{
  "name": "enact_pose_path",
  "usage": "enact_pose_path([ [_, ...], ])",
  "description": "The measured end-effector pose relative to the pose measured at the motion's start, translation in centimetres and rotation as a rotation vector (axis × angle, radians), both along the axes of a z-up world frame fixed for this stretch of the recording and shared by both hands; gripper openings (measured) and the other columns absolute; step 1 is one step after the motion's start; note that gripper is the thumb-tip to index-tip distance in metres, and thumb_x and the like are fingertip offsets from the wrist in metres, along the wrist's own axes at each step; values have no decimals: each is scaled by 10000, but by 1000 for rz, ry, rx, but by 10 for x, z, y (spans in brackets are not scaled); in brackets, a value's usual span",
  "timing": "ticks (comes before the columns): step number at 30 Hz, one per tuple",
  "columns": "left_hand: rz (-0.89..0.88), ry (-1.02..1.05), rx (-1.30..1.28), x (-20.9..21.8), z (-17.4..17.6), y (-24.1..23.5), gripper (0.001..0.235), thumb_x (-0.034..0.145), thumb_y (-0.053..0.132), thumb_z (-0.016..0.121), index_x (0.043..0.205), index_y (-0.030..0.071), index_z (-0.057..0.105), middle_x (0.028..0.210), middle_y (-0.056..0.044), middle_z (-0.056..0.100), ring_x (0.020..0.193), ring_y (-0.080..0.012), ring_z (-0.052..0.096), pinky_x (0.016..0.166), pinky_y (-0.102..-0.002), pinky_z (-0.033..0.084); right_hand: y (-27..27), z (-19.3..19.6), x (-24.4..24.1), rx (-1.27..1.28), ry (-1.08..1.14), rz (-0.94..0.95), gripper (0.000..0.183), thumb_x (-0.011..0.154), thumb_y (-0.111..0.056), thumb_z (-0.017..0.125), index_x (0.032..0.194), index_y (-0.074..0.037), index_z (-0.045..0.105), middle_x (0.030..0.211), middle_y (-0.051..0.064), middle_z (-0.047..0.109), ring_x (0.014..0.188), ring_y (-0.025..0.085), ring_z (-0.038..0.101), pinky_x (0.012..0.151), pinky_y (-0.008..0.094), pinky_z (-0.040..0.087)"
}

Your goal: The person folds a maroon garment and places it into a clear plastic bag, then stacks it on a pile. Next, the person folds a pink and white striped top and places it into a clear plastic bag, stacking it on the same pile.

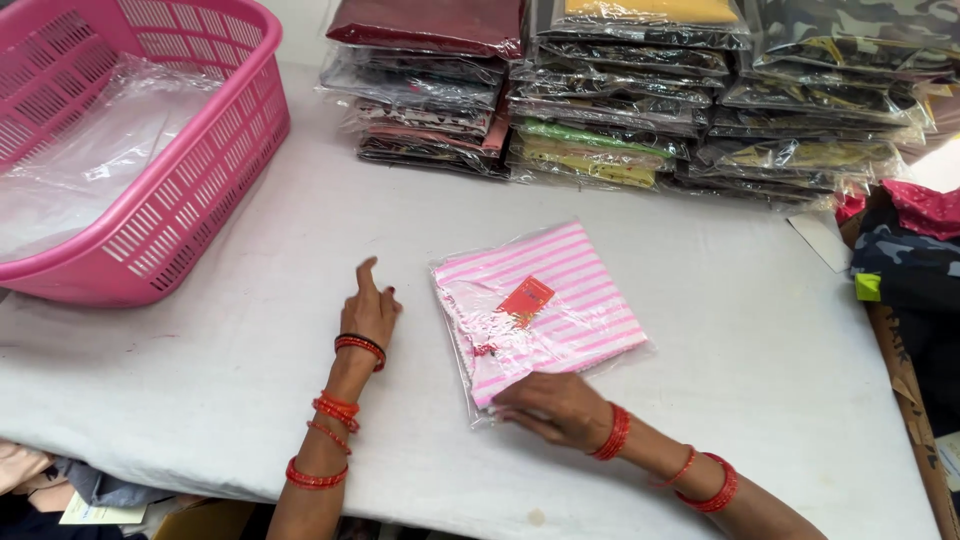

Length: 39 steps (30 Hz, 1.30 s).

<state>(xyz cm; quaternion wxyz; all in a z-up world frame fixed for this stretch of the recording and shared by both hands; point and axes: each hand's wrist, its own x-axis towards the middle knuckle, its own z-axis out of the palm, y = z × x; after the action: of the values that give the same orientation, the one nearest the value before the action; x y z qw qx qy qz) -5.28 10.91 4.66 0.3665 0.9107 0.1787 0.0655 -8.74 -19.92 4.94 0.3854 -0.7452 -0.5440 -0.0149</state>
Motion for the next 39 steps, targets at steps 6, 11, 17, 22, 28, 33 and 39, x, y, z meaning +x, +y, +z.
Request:
enact_pose_path([
  [6, -445, 166, -612, -44, -65, -10, 787, 987, 184, 516, 1627, 221, 61, 1153, -264, 701, 994, -234, 734, 891, -358, 657, -81, 13, 63, -102, -296, -592, 477, 932, -264, 697, 1355, -79, 579, 1238, 179, 692, 1078, 340, 663, 871, 428, 567],
  [11, -453, 219, -723, -54, -36, -52, 960, 911, 254, 668, 1610, 295, 11, 1424, -210, 487, 1157, -245, 689, 930, -398, 633, -122, -30, 82, -489, 150, -834, 769, 909, -419, 692, 1534, -133, 346, 1319, 188, 627, 1047, 321, 645, 885, 436, 557],
  [17, -448, -105, -905, -42, -90, -65, 1005, 806, 113, 877, 1589, 211, 255, 1598, -198, 387, 1373, -230, 503, 1093, -357, 480, -113, -48, 78, -167, 729, -722, 803, 830, -415, 709, 1516, -245, 330, 1255, 176, 641, 925, 188, 728, 767, 374, 651],
  [22, -261, 33, -1279, -39, -60, -57, 1016, 640, -23, 847, 1521, 196, 391, 1527, -289, 439, 1267, -285, 597, 1061, -386, 558, -110, -36, 62, 57, 1183, -744, 812, 784, -324, 775, 1506, -283, 405, 1013, 135, 752, 765, 167, 670, 696, 336, 604],
  [28, -74, 198, -1449, -39, -4, -35, 962, 703, -110, 767, 1557, 195, 445, 1545, -354, 200, 1242, -166, 638, 983, -333, 570, -110, -7, 52, 135, 1265, -546, 778, 812, -251, 814, 1505, -202, 464, 825, 73, 629, 697, 127, 600, 618, 318, 558],
  [33, -407, -54, -1583, -11, 45, -12, 877, 724, -121, 725, 1517, 58, 394, 1425, -317, 522, 1028, -276, 713, 843, -374, 624, -76, 57, 76, 97, 1043, -426, 746, 817, -208, 772, 1502, -117, 492, 1333, 33, 598, 827, 84, 660, 716, 299, 608],
  [39, -630, -366, -1401, 124, 119, 57, 844, 742, -89, 608, 1542, 58, 382, 1298, -176, 581, 1012, -194, 686, 893, -367, 613, -1, 156, 197, 65, 449, -379, 727, 824, -244, 743, 1459, -54, 443, 1476, 96, 527, 923, 166, 716, 793, 317, 660],
])
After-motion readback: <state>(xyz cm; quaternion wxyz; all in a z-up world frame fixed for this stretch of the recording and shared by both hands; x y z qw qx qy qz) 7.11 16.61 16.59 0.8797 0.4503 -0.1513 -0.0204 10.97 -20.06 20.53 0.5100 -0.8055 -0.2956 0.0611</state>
